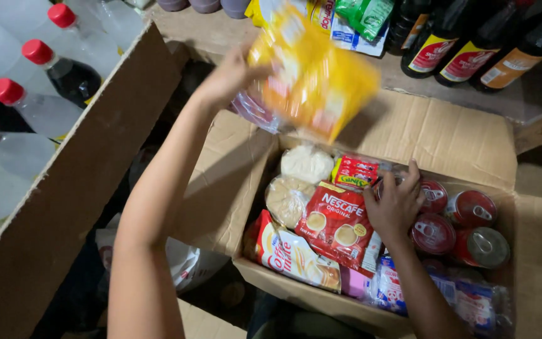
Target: The person packs various grocery items into a cardboard box by hand. The person removes items like snack packs from a plastic bag, takes down sauce bottles and coffee mixes from the wooden shelves, and carefully arranges them alongside canned goods and packaged snacks inside the box.
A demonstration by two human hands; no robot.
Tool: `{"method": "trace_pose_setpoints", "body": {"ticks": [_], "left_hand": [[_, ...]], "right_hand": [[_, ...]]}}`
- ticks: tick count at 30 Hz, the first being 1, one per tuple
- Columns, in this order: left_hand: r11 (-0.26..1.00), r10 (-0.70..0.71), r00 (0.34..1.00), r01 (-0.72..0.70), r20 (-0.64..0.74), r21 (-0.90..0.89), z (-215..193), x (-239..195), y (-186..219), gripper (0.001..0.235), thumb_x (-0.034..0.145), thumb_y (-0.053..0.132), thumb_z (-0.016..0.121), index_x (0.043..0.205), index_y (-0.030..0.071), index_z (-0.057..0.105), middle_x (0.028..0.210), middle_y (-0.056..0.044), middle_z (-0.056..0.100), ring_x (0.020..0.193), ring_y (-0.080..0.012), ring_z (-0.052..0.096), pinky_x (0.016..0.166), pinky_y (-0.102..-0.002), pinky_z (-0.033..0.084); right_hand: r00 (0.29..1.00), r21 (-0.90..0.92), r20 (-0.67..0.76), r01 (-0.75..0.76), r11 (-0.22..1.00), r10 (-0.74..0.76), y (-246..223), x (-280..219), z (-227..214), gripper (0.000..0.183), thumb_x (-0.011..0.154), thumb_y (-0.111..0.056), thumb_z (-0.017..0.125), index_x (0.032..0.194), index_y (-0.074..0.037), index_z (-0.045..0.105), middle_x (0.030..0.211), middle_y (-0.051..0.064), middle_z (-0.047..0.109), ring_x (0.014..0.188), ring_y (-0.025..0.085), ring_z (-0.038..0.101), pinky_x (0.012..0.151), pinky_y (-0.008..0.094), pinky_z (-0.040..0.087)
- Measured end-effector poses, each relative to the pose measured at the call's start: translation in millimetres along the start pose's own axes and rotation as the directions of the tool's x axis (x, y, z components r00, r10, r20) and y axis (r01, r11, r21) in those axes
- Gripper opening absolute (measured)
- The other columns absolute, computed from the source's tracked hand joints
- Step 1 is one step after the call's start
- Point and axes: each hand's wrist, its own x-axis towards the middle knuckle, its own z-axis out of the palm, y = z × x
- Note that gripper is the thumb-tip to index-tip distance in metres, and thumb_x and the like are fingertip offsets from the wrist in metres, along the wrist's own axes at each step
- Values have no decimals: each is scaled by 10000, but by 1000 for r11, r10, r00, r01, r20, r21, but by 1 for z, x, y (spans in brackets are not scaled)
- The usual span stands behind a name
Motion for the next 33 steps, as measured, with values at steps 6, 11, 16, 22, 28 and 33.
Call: {"method": "trace_pose_setpoints", "body": {"ticks": [6,11,16,22,28,33], "left_hand": [[850,-6,893,-233,-450,-473,-80,103,-55,257,964,156,632,1188,30,638,965,-86,775,732,-170,741,580,-297,567],[882,-210,788,-103,-578,-460,-127,177,-102,160,854,186,616,899,58,701,721,-47,651,544,-167,629,510,-351,603],[953,-73,689,-165,-721,-255,-132,244,-164,255,877,167,588,888,-6,776,735,-76,714,579,-145,628,548,-313,496],[967,205,478,-232,-854,102,-115,286,-189,279,800,132,784,1005,-42,711,915,-155,763,794,-260,716,719,-412,567],[934,179,388,221,-904,280,-77,266,-145,333,861,178,745,1141,15,671,1069,-223,738,1011,-416,680,894,-501,516],[663,100,452,634,-886,398,-76,287,-174,277,881,182,696,1148,112,715,1311,-131,637,1275,-325,551,1066,-552,393]], "right_hand": [[999,2,5,-35,999,35,-2,1,-3,453,827,-342,770,1211,-124,669,1587,240,336,1365,395,460,1063,622,341],[1000,-3,-20,-22,1000,22,-2,0,-2,449,807,-341,754,1196,-136,665,1568,231,360,1354,398,469,1085,612,350],[998,4,-7,-61,998,61,-10,5,-6,456,790,-331,745,1196,-141,665,1551,227,376,1314,382,491,1074,603,352],[996,4,-21,-82,997,82,-15,10,-10,451,770,-312,735,1182,-145,664,1531,236,388,1314,384,488,1056,572,360],[995,1,-18,-102,995,102,-17,12,-11,456,745,-306,735,1168,-149,669,1527,230,387,1325,384,481,1048,565,355],[994,-13,-24,-105,994,104,-17,12,-8,440,748,-310,732,1156,-157,672,1526,231,387,1326,385,483,1055,567,349]]}}
